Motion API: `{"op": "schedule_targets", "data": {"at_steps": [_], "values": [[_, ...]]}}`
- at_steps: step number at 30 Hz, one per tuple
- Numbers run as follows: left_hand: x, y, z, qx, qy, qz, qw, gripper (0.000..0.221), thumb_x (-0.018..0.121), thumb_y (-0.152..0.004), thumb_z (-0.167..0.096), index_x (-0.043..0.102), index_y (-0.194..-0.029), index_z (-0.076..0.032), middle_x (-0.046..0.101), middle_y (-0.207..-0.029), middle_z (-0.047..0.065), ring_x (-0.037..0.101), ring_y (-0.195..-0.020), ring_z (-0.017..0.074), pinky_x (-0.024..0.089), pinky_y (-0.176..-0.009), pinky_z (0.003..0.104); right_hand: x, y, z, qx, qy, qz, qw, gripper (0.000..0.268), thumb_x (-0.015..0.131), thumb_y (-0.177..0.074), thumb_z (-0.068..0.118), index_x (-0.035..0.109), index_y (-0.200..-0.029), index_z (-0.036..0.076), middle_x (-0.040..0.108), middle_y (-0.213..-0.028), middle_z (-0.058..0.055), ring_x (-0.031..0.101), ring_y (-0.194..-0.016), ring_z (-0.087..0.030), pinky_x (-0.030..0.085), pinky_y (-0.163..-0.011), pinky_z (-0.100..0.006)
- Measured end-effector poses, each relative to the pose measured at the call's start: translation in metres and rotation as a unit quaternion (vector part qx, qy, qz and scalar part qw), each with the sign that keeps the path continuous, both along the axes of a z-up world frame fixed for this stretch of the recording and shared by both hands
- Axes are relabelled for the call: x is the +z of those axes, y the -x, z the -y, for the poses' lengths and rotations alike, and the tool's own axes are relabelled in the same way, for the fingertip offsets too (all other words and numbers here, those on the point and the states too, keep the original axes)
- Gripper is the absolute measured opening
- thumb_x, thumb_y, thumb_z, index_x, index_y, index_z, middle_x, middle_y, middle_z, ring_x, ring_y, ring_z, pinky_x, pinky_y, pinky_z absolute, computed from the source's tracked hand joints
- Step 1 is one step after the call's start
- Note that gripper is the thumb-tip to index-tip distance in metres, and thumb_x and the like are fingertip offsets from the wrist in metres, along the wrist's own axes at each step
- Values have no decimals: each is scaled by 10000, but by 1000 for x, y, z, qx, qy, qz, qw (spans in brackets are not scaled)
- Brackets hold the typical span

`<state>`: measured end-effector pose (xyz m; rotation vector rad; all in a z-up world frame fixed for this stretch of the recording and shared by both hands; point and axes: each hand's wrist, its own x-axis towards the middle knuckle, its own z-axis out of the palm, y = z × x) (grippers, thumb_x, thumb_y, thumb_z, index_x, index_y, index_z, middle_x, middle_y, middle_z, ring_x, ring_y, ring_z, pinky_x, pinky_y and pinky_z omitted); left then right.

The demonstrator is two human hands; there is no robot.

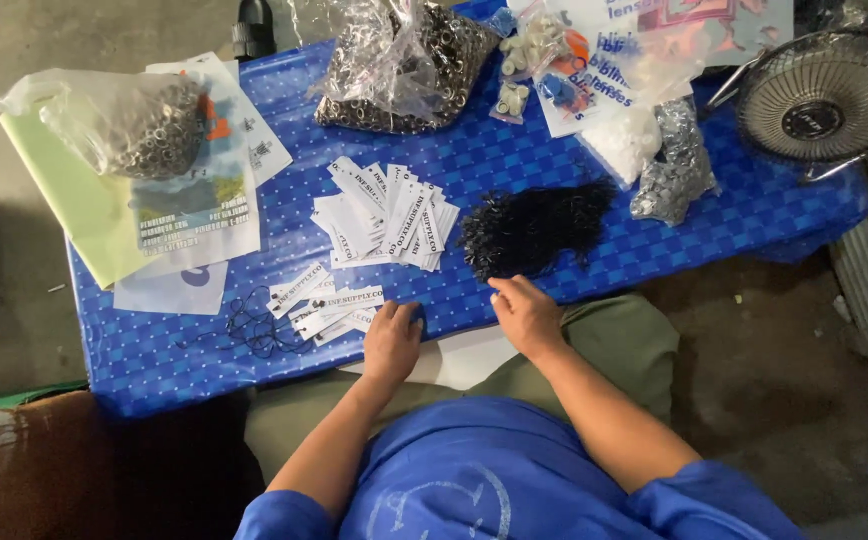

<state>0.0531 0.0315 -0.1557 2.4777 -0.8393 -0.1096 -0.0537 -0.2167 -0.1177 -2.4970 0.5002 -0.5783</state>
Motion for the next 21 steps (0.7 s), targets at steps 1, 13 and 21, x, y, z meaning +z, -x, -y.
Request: {"op": "schedule_targets", "data": {"at_steps": [1, 13, 21], "values": [[4, 1, 0, 1, -1, 1, 1000, 291, 719, -861, -256, 675, -1140, -187, 561, -920, 24, 645, -855, 242, 533, -779, 344, 0, -1, -1, 1, -1, 1, 1000, 231, 722, -827, 189, 776, -1031, 283, 710, -830, 60, 720, -805, -170, 583, -731, -307], [34, 4, 3, -14, -7, -29, 999, 329, 708, -872, -205, 657, -1189, -132, 537, -920, 77, 620, -857, 308, 521, -791, 407, -2, 2, -9, 120, 154, -77, 978, 316, 622, -912, 234, 700, -1216, 201, 612, -817, -27, 691, -680, -235, 581, -597, -319], [34, 6, 1, -22, -14, -35, 999, 322, 691, -897, -196, 643, -1206, -120, 540, -948, 89, 612, -873, 307, 512, -797, 394, 24, -5, -18, 131, 131, -120, 975, 470, 620, -912, 230, 624, -1361, 90, 665, -868, -115, 714, -663, -291, 587, -552, -375]]}}
